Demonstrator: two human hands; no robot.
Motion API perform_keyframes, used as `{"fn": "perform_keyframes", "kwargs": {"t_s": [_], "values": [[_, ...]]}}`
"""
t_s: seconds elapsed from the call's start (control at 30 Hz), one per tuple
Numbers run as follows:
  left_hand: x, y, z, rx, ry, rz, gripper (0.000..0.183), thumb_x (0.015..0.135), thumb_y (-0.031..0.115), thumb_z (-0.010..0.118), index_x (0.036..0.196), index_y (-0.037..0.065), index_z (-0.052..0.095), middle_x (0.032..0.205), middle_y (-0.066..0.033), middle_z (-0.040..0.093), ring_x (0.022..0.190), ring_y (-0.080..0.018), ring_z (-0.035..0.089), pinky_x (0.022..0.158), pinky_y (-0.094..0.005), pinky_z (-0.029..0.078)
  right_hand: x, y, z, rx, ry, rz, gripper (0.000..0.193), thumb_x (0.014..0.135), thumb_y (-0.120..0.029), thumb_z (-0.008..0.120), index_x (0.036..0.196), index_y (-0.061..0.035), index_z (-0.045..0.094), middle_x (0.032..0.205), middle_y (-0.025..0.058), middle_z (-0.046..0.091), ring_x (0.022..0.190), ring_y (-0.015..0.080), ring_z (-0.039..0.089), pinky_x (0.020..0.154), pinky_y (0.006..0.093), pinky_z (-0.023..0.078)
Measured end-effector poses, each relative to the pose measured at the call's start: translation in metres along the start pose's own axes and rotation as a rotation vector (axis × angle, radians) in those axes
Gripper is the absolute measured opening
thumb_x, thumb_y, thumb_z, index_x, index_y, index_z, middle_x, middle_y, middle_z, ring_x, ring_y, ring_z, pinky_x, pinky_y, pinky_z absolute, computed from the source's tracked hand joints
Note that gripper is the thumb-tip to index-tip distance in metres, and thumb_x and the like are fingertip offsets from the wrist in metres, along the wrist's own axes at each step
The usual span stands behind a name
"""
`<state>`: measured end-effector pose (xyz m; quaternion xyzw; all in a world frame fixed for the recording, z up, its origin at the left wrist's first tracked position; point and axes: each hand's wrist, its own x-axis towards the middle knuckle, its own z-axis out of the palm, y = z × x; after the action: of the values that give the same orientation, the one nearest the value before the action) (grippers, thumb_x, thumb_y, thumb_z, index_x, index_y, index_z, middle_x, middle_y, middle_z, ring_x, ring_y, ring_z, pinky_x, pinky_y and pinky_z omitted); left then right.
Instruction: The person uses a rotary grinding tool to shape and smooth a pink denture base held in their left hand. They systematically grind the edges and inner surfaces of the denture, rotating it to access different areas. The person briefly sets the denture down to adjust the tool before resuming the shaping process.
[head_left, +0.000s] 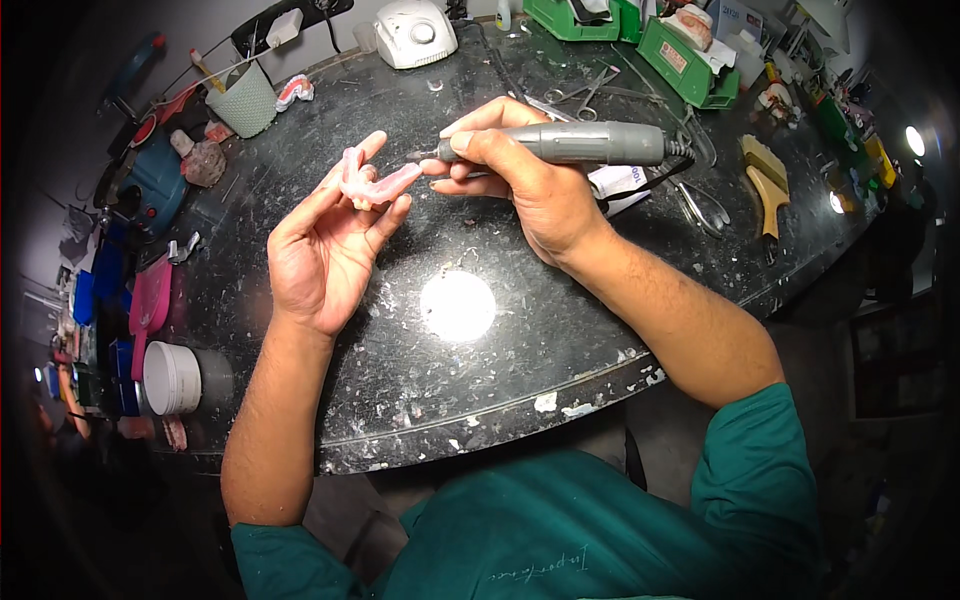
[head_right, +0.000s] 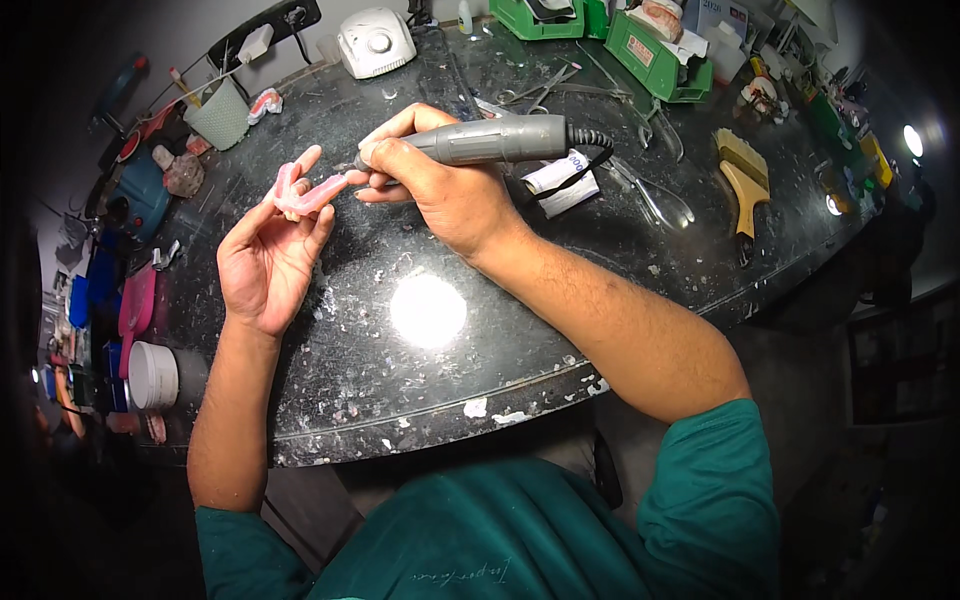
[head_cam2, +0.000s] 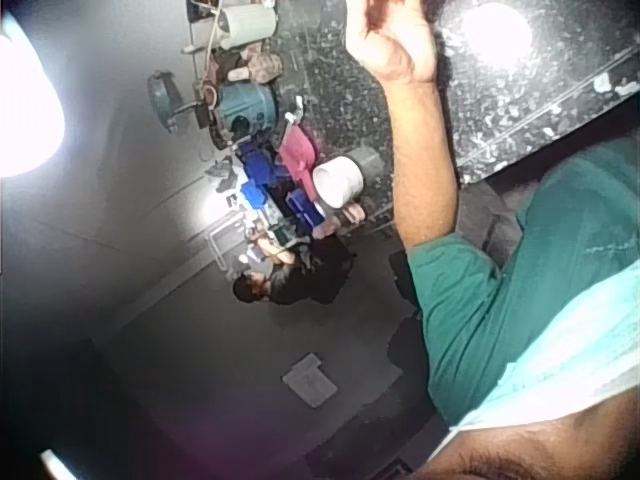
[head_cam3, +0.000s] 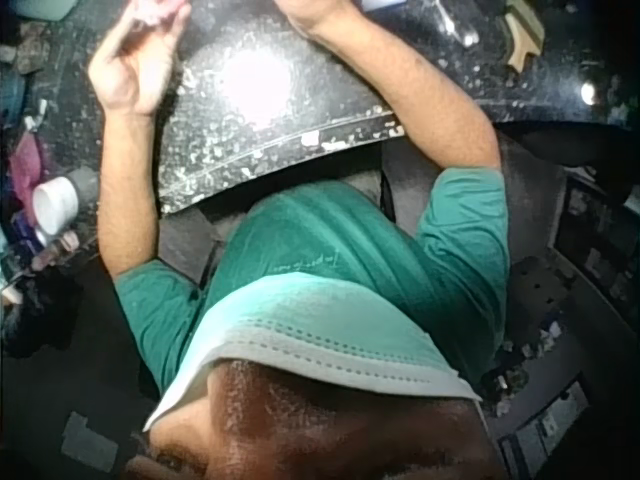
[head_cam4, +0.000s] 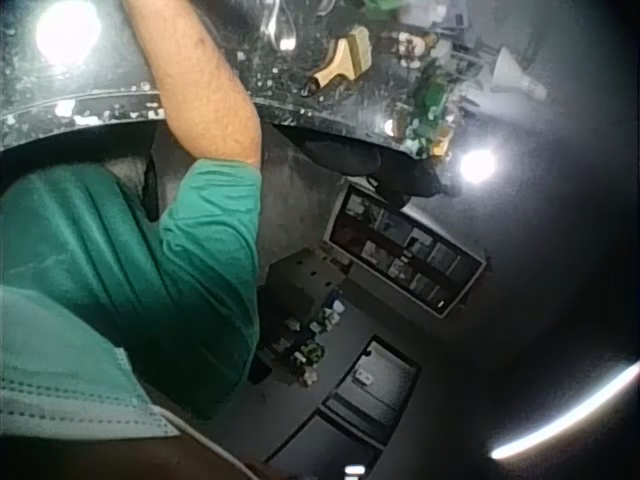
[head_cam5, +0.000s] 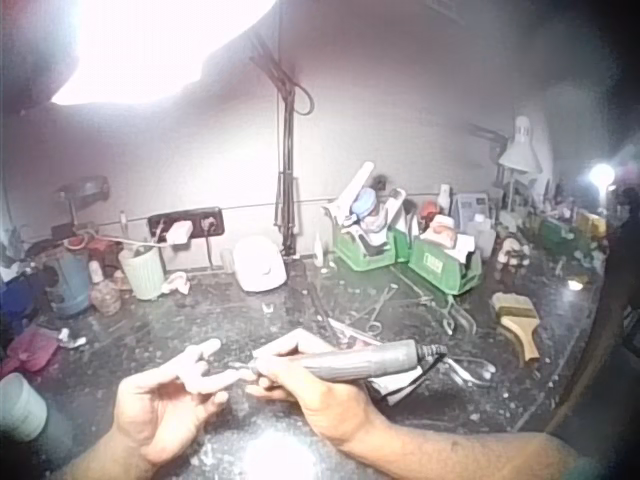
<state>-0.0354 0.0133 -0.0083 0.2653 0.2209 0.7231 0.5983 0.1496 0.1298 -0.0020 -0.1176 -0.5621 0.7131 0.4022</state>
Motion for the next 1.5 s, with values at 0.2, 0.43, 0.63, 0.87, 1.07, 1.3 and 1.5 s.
{"fn": "perform_keyframes", "kwargs": {"t_s": [0.2, 0.43, 0.63, 0.87, 1.07, 1.3, 1.5], "values": [[0.000, -0.001, 0.006, 0.049, 0.048, 0.026, 0.055, 0.101, 0.013, 0.044, 0.145, -0.016, 0.028, 0.107, -0.0148, 0.057, 0.114, -0.0307, 0.061, 0.104, -0.0463, 0.051, 0.000, 0.000, -0.001, 0.009, -0.008, 0.012, 0.015, 0.097, -0.013, 0.057, 0.099, 0.0021, 0.060, 0.092, 0.0115, 0.065, 0.092, 0.0203, 0.071, 0.081, 0.0320, 0.063], [0.000, -0.002, 0.006, 0.032, 0.043, 0.028, 0.054, 0.101, 0.012, 0.044, 0.144, -0.017, 0.028, 0.105, -0.0148, 0.056, 0.110, -0.0292, 0.062, 0.105, -0.0468, 0.051, 0.001, 0.002, -0.001, -0.015, -0.014, 0.008, 0.016, 0.097, -0.013, 0.058, 0.100, 0.0022, 0.061, 0.093, 0.0112, 0.066, 0.090, 0.0178, 0.071, 0.081, 0.0322, 0.063], [0.000, -0.002, 0.008, 0.047, 0.062, 0.034, 0.053, 0.101, 0.011, 0.045, 0.143, -0.017, 0.031, 0.110, -0.0164, 0.056, 0.109, -0.0292, 0.062, 0.106, -0.0481, 0.050, 0.001, 0.002, -0.004, -0.039, -0.034, -0.009, 0.015, 0.097, -0.013, 0.060, 0.101, 0.0006, 0.063, 0.092, 0.0105, 0.068, 0.085, 0.0147, 0.069, 0.079, 0.0298, 0.062], [-0.001, -0.004, -0.002, -0.022, 0.018, 0.046, 0.050, 0.100, 0.009, 0.047, 0.140, -0.017, 0.034, 0.129, -0.0259, 0.053, 0.124, -0.0401, 0.055, 0.110, -0.0514, 0.045, 0.000, 0.001, -0.003, -0.107, -0.051, -0.045, 0.015, 0.097, -0.014, 0.061, 0.103, 0.0002, 0.063, 0.093, 0.0098, 0.069, 0.084, 0.0135, 0.069, 0.080, 0.0283, 0.060], [0.000, -0.004, -0.002, -0.029, 0.009, 0.040, 0.049, 0.099, 0.008, 0.048, 0.139, -0.016, 0.035, 0.130, -0.0277, 0.051, 0.126, -0.0435, 0.053, 0.112, -0.0528, 0.043, 0.000, 0.004, 0.000, -0.088, -0.027, -0.083, 0.014, 0.095, -0.014, 0.065, 0.100, -0.0010, 0.064, 0.093, 0.0072, 0.067, 0.082, 0.0113, 0.067, 0.075, 0.0262, 0.058], [-0.001, -0.005, -0.003, -0.036, 0.032, 0.047, 0.049, 0.099, 0.008, 0.049, 0.139, -0.016, 0.036, 0.129, -0.0276, 0.052, 0.126, -0.0435, 0.053, 0.112, -0.0539, 0.043, 0.000, 0.003, 0.000, -0.117, -0.037, -0.079, 0.014, 0.093, -0.014, 0.068, 0.098, -0.0015, 0.065, 0.089, 0.0054, 0.067, 0.079, 0.0094, 0.066, 0.071, 0.0243, 0.057], [-0.001, -0.004, -0.002, -0.015, 0.024, 0.043, 0.048, 0.099, 0.008, 0.049, 0.138, -0.016, 0.036, 0.129, -0.0277, 0.052, 0.126, -0.0437, 0.053, 0.112, -0.0536, 0.042, -0.001, 0.000, -0.003, -0.210, -0.110, -0.087, 0.018, 0.096, -0.015, 0.064, 0.106, -0.0001, 0.063, 0.098, 0.0081, 0.066, 0.088, 0.0136, 0.067, 0.083, 0.0301, 0.057]]}}
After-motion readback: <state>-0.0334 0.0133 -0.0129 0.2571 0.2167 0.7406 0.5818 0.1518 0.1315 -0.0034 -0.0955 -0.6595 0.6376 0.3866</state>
